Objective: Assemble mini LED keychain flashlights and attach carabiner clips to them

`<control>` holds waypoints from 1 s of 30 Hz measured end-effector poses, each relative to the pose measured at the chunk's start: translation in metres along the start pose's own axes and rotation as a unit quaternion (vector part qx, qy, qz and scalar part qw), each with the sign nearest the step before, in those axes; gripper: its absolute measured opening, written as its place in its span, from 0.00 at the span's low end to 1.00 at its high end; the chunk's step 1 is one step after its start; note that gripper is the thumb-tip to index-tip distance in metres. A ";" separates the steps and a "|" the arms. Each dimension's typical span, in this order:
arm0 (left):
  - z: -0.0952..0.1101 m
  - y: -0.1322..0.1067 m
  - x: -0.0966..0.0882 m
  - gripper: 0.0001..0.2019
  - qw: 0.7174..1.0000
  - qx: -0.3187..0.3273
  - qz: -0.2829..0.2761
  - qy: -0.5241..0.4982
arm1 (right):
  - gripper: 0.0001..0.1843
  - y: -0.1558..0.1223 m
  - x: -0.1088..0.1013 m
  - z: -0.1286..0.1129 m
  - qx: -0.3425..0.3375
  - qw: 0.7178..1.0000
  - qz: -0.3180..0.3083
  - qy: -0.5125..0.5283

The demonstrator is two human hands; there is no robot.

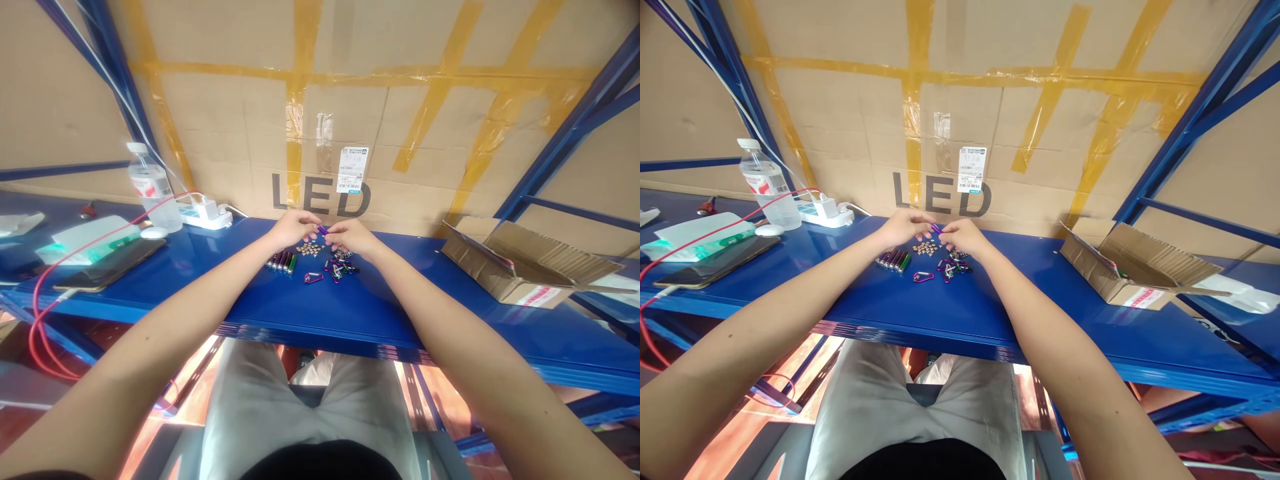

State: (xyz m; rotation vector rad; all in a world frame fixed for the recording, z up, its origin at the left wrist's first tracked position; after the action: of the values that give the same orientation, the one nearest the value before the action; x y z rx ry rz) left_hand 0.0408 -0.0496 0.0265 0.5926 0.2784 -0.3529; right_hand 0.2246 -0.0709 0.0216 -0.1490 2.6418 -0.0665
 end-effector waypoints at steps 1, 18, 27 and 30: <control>-0.004 0.000 -0.002 0.08 1.000 -0.007 -0.010 0.006 | 0.03 0.003 0.002 0.000 -0.001 1.000 0.005 -0.023; -0.054 0.010 -0.041 0.06 0.983 -0.042 -0.110 0.143 | 0.09 0.067 0.039 -0.043 -0.126 0.943 -0.023 -0.306; -0.065 0.016 -0.044 0.08 0.978 -0.031 -0.135 0.155 | 0.08 0.065 0.031 -0.044 -0.089 0.963 -0.024 -0.254; -0.064 0.016 -0.044 0.08 0.974 -0.035 -0.139 0.174 | 0.07 0.063 0.025 -0.039 -0.063 0.971 -0.007 -0.230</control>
State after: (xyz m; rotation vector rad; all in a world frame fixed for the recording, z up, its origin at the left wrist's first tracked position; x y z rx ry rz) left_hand -0.0026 0.0111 -0.0013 0.5437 0.7126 -0.5074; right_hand 0.1781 -0.0103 0.0398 -0.1981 2.1816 0.1177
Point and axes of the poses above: each hand's wrist, its own y-axis towards the middle knuckle, its own x-axis out of the palm, z = x × y, the point moved 2 cm from there along y, towards the middle knuckle, and after that the axes turned 12 degrees about x, right-handed, at the moved point
